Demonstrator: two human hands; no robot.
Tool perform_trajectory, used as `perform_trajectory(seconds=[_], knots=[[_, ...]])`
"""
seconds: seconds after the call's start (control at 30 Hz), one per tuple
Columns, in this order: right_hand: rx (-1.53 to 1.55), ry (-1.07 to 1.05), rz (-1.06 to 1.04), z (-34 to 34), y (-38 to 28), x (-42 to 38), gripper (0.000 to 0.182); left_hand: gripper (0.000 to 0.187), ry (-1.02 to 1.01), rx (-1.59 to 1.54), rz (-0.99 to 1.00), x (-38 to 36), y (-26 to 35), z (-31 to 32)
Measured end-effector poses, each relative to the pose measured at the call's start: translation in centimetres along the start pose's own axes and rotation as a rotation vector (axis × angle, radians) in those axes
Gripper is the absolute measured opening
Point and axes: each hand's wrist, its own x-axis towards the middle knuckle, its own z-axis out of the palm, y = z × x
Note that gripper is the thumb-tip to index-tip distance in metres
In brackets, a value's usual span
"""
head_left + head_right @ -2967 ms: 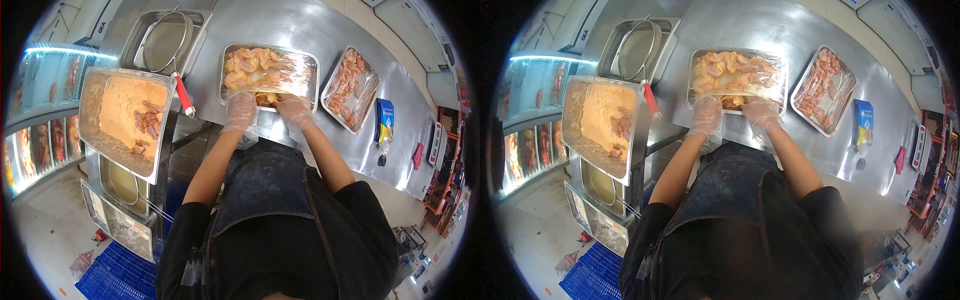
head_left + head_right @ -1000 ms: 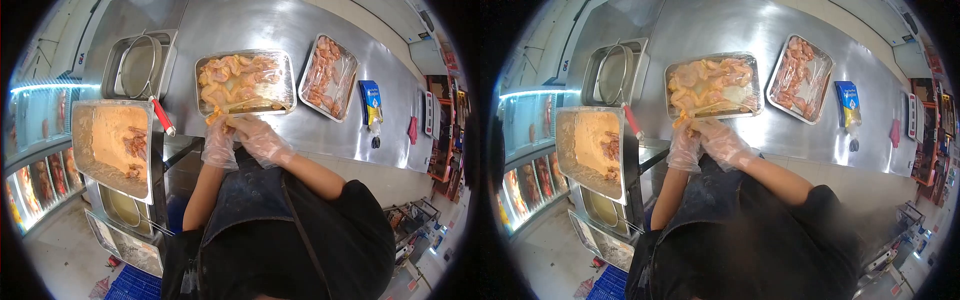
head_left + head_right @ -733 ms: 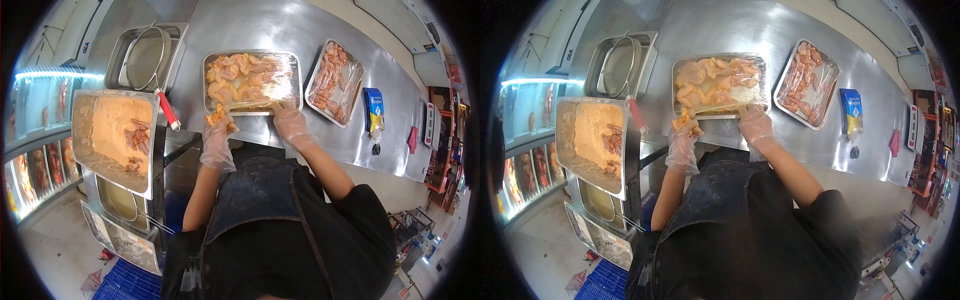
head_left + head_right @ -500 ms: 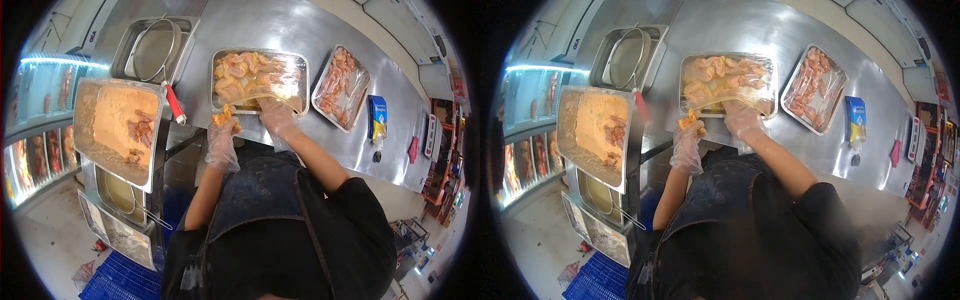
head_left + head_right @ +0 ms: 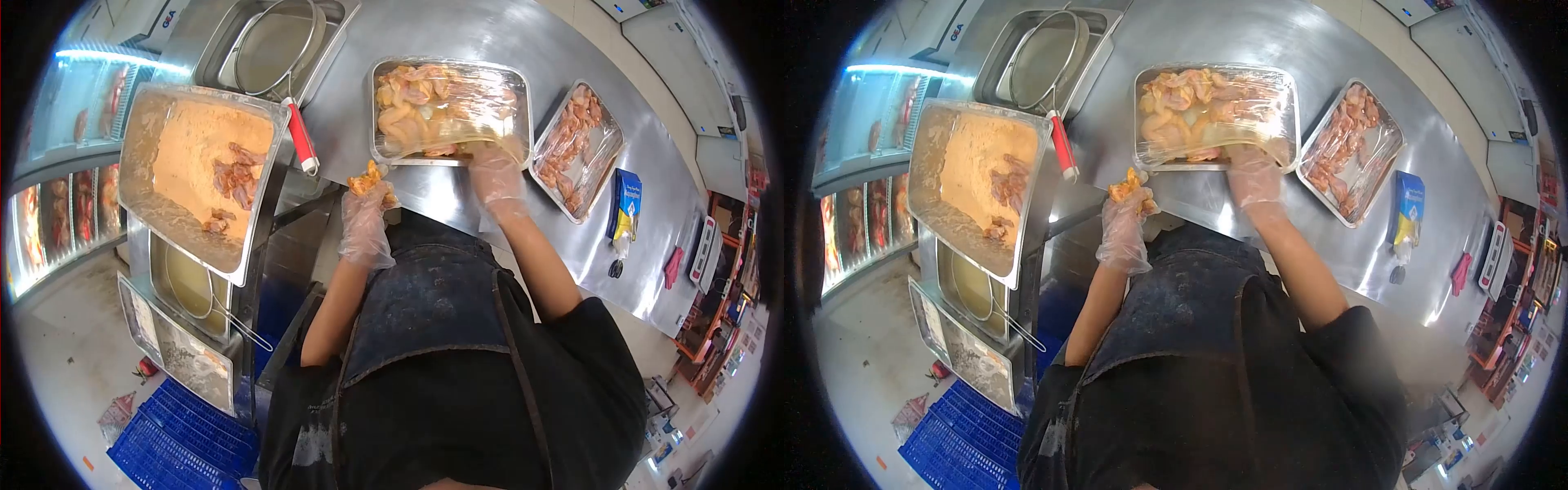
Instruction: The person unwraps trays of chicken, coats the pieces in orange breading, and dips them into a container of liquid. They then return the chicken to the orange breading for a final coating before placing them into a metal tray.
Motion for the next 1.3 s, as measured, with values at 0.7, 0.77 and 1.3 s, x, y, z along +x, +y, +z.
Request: perform_trajectory(seconds=[0.7,0.77,1.3], knots=[[0.021,-0.006,0.085,3.4,0.7,5.9,0.037,0.027,-0.034,0.158,0.01,-1.0,0.0,0.8],[0.006,0.231,0.075,4.4,0.8,6.2,0.038,0.028,-0.045,0.121,0.025,-1.2,0.1,1.1],[-0.01,0.366,0.106,0.5,-0.1,7.9,0.058,0.029,-0.039,0.146,0.042,-1.3,0.1,-0.2]])
